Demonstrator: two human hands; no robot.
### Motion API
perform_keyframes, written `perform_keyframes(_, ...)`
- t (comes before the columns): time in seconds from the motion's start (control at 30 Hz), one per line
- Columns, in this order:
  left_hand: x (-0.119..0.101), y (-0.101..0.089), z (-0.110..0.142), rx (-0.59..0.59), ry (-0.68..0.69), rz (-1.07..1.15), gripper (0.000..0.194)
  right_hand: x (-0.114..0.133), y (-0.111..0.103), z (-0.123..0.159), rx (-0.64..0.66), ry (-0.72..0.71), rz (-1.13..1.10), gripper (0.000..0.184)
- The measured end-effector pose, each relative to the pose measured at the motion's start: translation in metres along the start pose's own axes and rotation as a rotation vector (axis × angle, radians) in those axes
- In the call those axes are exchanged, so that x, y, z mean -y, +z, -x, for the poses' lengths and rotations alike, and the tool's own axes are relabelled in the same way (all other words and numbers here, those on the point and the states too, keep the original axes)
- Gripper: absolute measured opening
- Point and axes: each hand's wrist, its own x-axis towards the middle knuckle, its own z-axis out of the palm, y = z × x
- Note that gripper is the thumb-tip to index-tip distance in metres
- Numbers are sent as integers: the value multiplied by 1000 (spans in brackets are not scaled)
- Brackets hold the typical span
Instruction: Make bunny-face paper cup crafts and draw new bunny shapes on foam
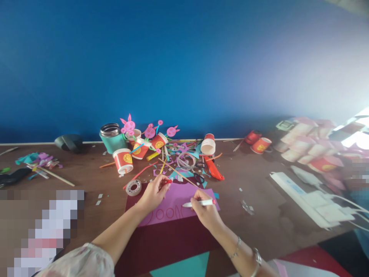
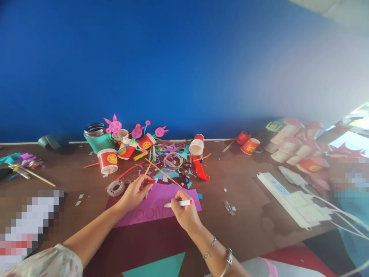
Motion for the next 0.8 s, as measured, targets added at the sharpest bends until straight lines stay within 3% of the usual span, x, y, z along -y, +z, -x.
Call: perform_keyframes(0.8,1,0,0,-3,-11,4,11,6,-4,0,-8,7,-31,15)
